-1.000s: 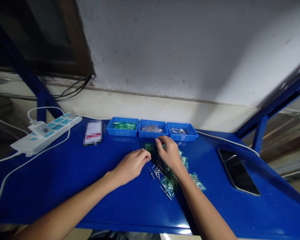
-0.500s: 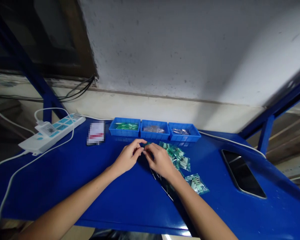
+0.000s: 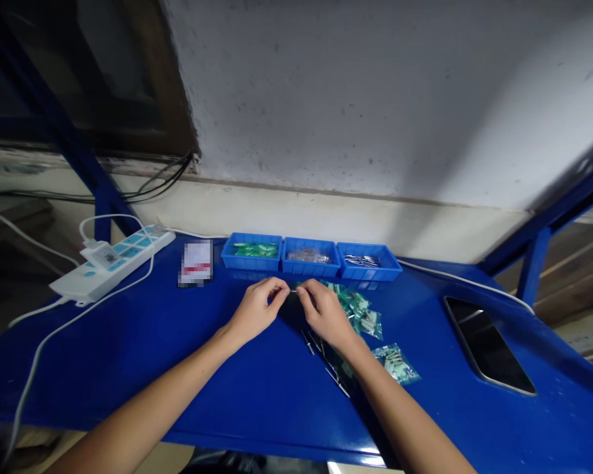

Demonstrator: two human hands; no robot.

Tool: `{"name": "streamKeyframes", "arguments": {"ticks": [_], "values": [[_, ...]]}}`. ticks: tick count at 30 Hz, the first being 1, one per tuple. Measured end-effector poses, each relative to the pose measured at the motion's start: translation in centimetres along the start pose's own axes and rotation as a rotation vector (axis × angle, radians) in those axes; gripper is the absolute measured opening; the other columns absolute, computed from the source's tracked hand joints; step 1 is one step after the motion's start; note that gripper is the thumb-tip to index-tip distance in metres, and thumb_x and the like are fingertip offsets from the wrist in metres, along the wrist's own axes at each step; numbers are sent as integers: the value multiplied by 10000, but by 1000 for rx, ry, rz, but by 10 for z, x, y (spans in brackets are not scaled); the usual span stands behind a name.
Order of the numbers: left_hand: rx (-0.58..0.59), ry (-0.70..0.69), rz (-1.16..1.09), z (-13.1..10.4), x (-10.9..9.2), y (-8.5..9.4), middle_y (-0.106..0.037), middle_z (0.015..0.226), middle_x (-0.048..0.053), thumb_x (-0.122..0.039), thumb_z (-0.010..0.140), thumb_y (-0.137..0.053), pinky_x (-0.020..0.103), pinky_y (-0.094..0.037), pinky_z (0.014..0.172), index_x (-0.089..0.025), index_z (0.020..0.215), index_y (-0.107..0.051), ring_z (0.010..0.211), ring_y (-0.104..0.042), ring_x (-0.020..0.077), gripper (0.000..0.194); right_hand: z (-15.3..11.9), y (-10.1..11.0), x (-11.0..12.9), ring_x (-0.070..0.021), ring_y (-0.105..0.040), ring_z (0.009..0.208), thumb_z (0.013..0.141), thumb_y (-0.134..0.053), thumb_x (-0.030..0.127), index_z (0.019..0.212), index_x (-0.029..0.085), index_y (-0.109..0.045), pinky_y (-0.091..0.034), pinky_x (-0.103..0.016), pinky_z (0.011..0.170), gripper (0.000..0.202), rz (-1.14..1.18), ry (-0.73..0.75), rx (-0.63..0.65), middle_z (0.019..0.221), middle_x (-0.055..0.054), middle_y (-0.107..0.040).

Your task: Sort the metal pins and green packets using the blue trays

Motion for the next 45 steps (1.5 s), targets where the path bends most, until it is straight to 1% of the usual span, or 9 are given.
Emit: {"name": "streamKeyframes", "arguments": {"ticks": [4, 12, 20, 24, 28, 31, 33, 39, 45], "values": [[21, 8, 50, 1, 1, 3, -611, 710, 28, -250, 919, -396, 263, -422, 644, -164, 728, -571, 675, -559, 143, 273, -1, 2, 7, -160, -563, 722, 904, -464, 321, 956, 193, -539, -428, -270, 649, 158, -13, 36, -11, 816, -36, -606], [-18, -30, -124, -4, -10, 6, -607, 792, 19, -273, 916, -420, 239, -432, 643, -181, 898, -535, 686, -554, 127, 149, 0, 10, 12, -143, -515, 626, 943, -360, 289, 744, 195, -509, -394, -260, 589, 266, -98, 86, -66, 665, -10, -518], [-11, -23, -69, -5, -13, 5, -518, 628, -25, -300, 935, -364, 220, -374, 580, -176, 751, -519, 576, -486, 105, 270, -5, 13, 31, -155, -526, 673, 919, -409, 269, 783, 193, -542, -406, -278, 635, 205, -127, 215, -8, 707, -28, -548], [192, -32, -85, -9, -18, -12, -583, 659, -17, -303, 921, -402, 217, -386, 564, -181, 889, -575, 591, -538, 115, 214, -7, 48, 26, -159, -515, 629, 900, -418, 256, 742, 203, -538, -408, -290, 622, 205, -229, 255, -290, 664, -30, -543], [472, -192, 39, -22, -32, -32, -632, 708, -17, -222, 832, -543, 221, -365, 532, -233, 896, -626, 587, -557, 121, 105, -8, 99, -21, -175, -527, 615, 879, -443, 315, 822, 182, -577, -402, -310, 622, 197, -451, -58, -622, 671, -45, -583], [575, -232, 129, -31, -35, -42, -642, 748, -19, -233, 792, -607, 229, -332, 503, -256, 856, -620, 597, -569, 132, 69, 1, 108, -63, -216, -562, 651, 836, -500, 377, 944, 148, -610, -379, -316, 586, 276, -607, -349, -427, 719, -76, -625], [599, -218, 181, -33, -33, -47, -639, 787, -16, -251, 812, -596, 237, -337, 512, -254, 842, -602, 636, -588, 146, 31, 7, 102, -73, -230, -585, 696, 836, -498, 388, 957, 148, -623, -384, -313, 592, 297, -592, -367, -322, 766, -87, -644], [526, -134, 326, -24, -15, -42, -571, 914, 11, -285, 905, -463, 261, -415, 615, -222, 899, -555, 703, -591, 149, 112, 20, 50, -25, -205, -594, 778, 891, -448, 327, 991, 160, -611, -437, -317, 713, 253, -303, 32, -131, 824, -73, -638], [243, 59, 43, -3, 8, -12, -581, 853, 8, -240, 912, -421, 267, -424, 730, -188, 855, -523, 801, -556, 149, 128, -8, 18, 9, -206, -564, 812, 889, -478, 271, 1057, 179, -569, -442, -334, 726, 211, -211, 185, 22, 881, -79, -612]]}}
Point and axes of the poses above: each hand's wrist, its own z-axis towards the middle knuckle, its own y-axis out of the back of the hand, x = y × z, the point moved 7 cm from there along z, towards the middle knuckle
